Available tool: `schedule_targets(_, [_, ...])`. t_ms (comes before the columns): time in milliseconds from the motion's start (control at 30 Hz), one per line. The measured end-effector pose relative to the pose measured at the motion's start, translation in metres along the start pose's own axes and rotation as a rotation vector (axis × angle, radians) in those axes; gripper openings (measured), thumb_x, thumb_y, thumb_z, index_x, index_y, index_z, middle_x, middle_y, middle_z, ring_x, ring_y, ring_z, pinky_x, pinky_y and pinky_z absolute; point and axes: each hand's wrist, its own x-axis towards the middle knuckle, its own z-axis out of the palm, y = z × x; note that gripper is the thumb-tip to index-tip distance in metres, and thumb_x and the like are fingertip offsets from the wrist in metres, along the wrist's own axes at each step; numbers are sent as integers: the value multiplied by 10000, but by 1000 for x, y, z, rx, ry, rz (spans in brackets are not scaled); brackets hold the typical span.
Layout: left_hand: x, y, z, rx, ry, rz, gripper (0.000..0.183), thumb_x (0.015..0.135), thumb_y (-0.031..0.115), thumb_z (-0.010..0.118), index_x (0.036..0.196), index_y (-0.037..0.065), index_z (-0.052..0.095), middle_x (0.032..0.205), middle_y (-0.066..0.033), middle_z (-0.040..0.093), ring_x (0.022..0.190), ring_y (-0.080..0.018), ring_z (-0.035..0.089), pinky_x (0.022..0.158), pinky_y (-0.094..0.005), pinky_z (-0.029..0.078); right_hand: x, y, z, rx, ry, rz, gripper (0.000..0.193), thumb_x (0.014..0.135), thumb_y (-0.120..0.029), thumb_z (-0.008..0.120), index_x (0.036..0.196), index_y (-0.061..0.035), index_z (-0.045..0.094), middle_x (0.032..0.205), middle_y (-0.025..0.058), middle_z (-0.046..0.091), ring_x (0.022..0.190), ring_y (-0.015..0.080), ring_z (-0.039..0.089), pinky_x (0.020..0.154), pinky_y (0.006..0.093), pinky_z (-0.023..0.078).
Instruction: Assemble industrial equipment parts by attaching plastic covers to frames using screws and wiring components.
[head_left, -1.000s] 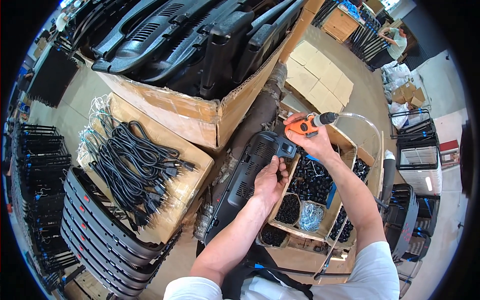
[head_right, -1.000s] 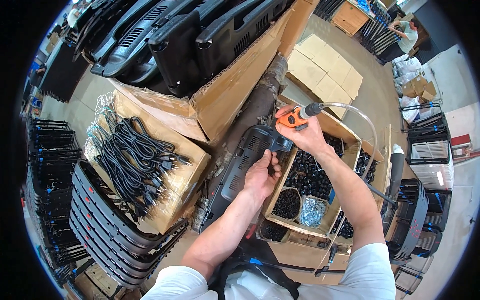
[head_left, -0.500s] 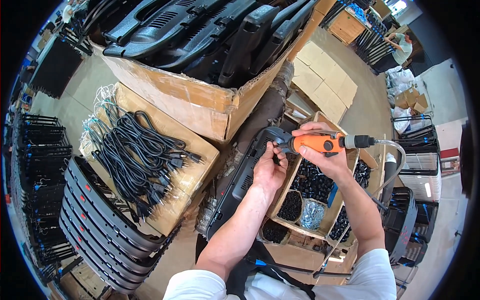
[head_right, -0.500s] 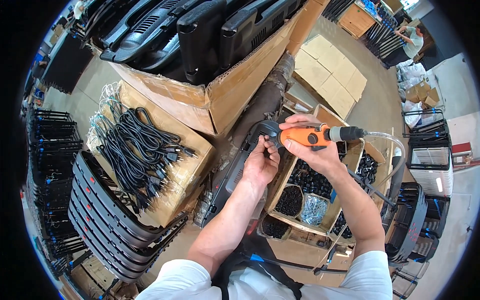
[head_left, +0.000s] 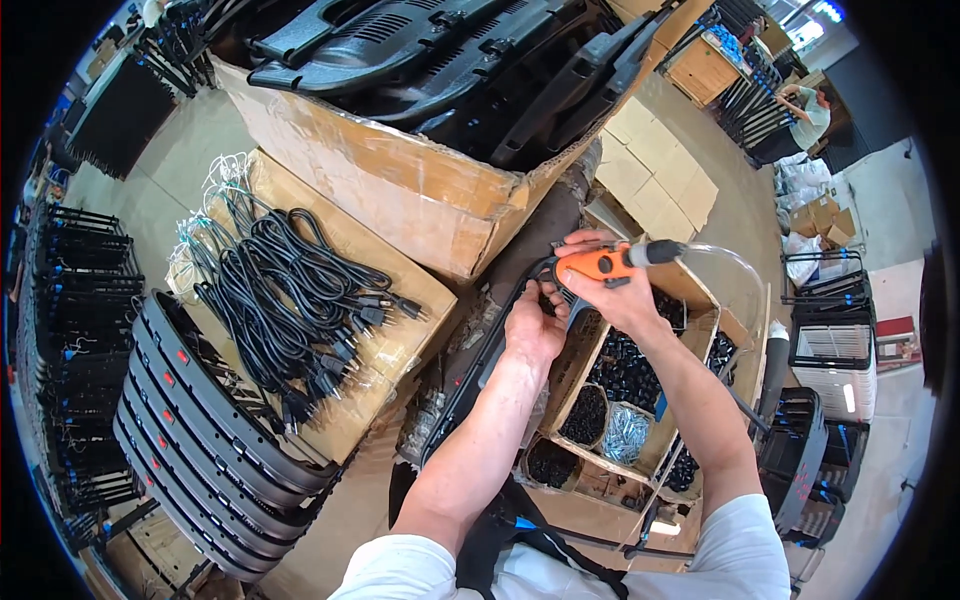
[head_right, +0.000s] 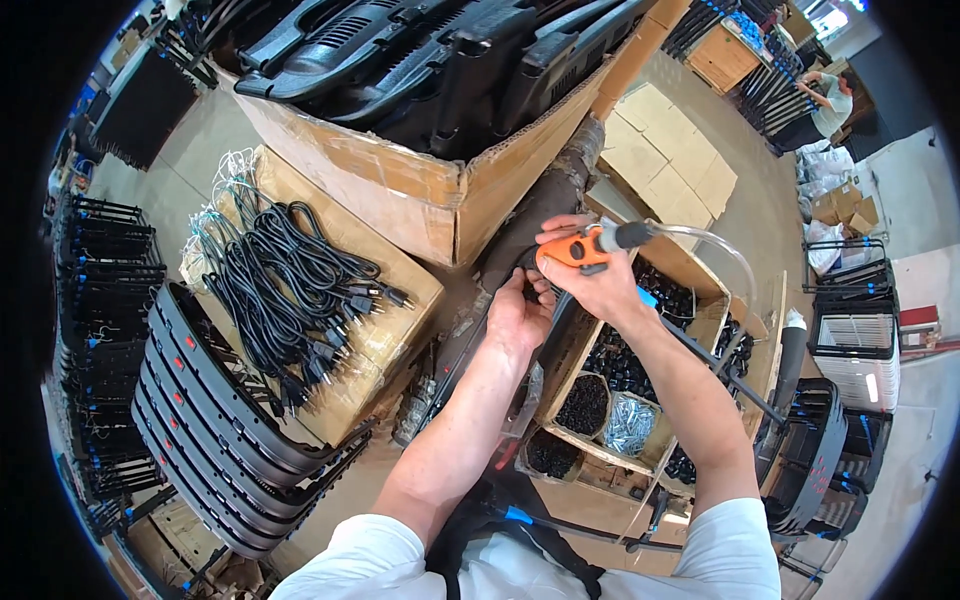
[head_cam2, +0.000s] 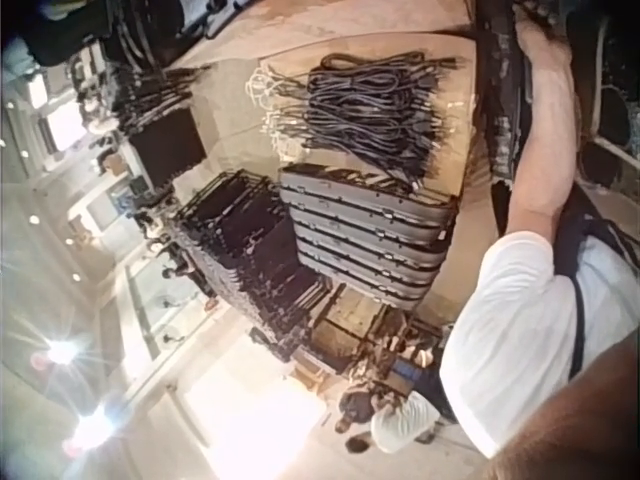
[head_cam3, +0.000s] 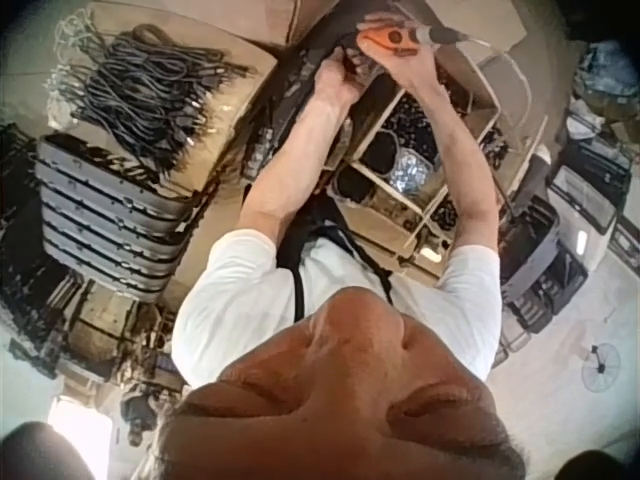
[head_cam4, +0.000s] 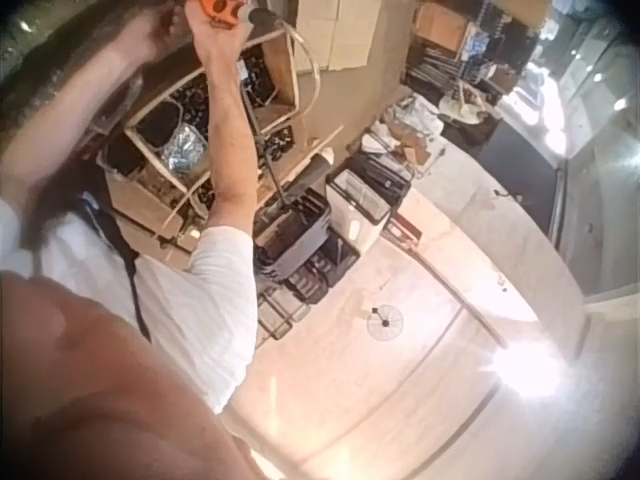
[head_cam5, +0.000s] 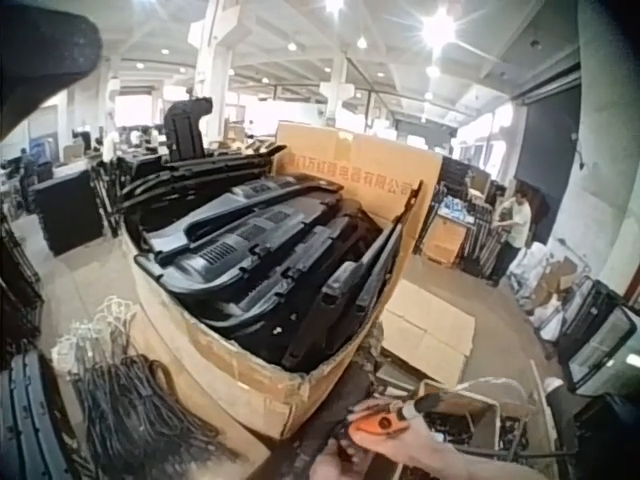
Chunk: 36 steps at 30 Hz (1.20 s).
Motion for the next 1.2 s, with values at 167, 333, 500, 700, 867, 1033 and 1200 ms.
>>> schedule_targets(167, [-26, -9, -4, 105, -3, 18, 332, 1162, 307, 414, 1108, 61, 630, 940, -14, 650, 804, -138, 611, 690, -275, 544, 8, 13, 4, -40, 1, -3, 306, 856, -78, 830, 1121, -33, 683, 1128, 107, 750, 1044, 156, 700, 936, 330, 575])
schedule_targets(333, [-77, -24, -25, 172, 78, -36, 299, 1148, 299, 456, 1110, 51, 620, 991, -67, 639, 871, -203, 632, 750, -336, 580, 8, 6, 10, -103, -49, 29, 335, 865, -65, 830, 1156, -27, 668, 1183, 133, 737, 1151, 215, 700, 1011, 370, 566])
schedule_targets(500, [-117, -25, -78, 277, 15, -94, 327, 1144, 333, 460, 1079, 47, 607, 981, -84, 637, 852, -223, 636, 732, -365, 589, 9, 6, 20, -52, -22, 8, 333, 841, -106, 852, 1126, -37, 694, 1112, 70, 751, 1032, 158, 704, 944, 331, 575])
schedule_targets(700, [-150, -29, -108, 484, 22, -137, 324, 1135, 308, 482, 1189, 21, 623, 990, -67, 635, 852, -216, 630, 760, -362, 561, -6, -6, 14, -99, 91, -53, 471, 843, -116, 865, 1268, -32, 681, 1140, 78, 757, 1047, 145, 703, 952, 330, 574])
schedule_targets(867, [-167, -15, -131, 621, 3, -170, 274, 1133, 267, 474, 1166, 39, 622, 1009, -75, 663, 921, -208, 655, 835, -350, 555, -98, -62, 2, 112, 261, -65, 431, 876, -98, 841, 1265, -23, 671, 1176, 84, 756, 1068, 154, 701, 977, 328, 571])
schedule_targets(1033, [-162, -48, -163, 861, -87, -339, 296, 1148, 263, 449, 1150, 31, 633, 1035, -84, 675, 962, -210, 661, 881, -348, 550, -285, -109, -6, 28, 594, 102, 515, 890, -106, 794, 1350, -3, 587, 1234, 123, 751, 1155, 183, 691, 1054, 363, 529])
schedule_targets(1200, [-135, -82, -202, 1636, -367, -214, 403, 1132, 311, 491, 1402, 54, 647, 1385, -129, 670, 1266, -267, 619, 1125, -396, 418, -464, -132, 34, 103, 1049, 128, 546, 870, -113, 768, 1348, 33, 549, 1218, 199, 736, 1150, 274, 694, 1054, 427, 529])
